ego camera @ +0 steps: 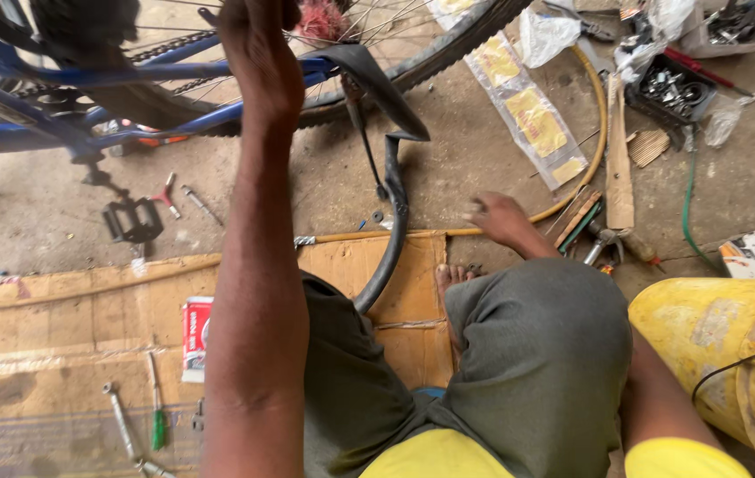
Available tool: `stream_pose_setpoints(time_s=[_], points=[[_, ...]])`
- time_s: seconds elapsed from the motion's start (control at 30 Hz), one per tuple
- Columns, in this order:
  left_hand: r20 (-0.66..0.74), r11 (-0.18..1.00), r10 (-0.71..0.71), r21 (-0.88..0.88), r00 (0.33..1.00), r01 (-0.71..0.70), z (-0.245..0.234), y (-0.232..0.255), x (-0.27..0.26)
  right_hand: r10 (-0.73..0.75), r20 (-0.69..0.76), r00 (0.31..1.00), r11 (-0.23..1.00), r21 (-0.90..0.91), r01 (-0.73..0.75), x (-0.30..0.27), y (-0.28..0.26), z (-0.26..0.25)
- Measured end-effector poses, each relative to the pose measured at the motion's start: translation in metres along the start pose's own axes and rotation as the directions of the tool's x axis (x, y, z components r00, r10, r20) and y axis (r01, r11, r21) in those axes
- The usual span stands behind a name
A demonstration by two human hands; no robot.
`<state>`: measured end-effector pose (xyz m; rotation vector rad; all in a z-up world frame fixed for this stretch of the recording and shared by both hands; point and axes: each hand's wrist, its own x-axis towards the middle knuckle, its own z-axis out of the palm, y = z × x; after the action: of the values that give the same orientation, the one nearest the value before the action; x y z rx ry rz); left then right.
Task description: The person applies a patch to a bicycle inner tube, inflates it slightly, and then installs the tube into the tire. They then mount the tire onto the bicycle wheel rim, working the bead into place by hand.
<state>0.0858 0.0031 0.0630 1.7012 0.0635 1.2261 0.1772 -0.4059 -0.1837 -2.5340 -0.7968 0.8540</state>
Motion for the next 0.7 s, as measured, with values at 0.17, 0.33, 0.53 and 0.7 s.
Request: stream_pose_setpoints(time_s=[0.17,0.33,0.53,0.7], points=[[-0.003,0.994,-0.018,-0.107,1.0,0.018,0.003,0.061,-0.035,-0.171,0.101,0.98,0.984,-0.033,0.175,0.064,-0.04,0.072],[-0.046,0.999,0.025,0.024,0.999,-0.024,0.007,0.066,-0.033,0.019,0.149,0.989,0.994,-0.106,-0.003,0.062,-0.072,0.149],[-0.111,0.989,0.134,0.07,0.985,-0.126,0.006,0.054,-0.031,0.121,-0.043,0.992,0.988,-0.09,-0.125,0.086,-0.043,0.158],[-0.169,0.99,0.118,0.1,0.979,-0.102,-0.009,0.061,-0.032,0.236,-0.147,0.96,0.965,-0.08,-0.25,0.106,-0.009,0.144]])
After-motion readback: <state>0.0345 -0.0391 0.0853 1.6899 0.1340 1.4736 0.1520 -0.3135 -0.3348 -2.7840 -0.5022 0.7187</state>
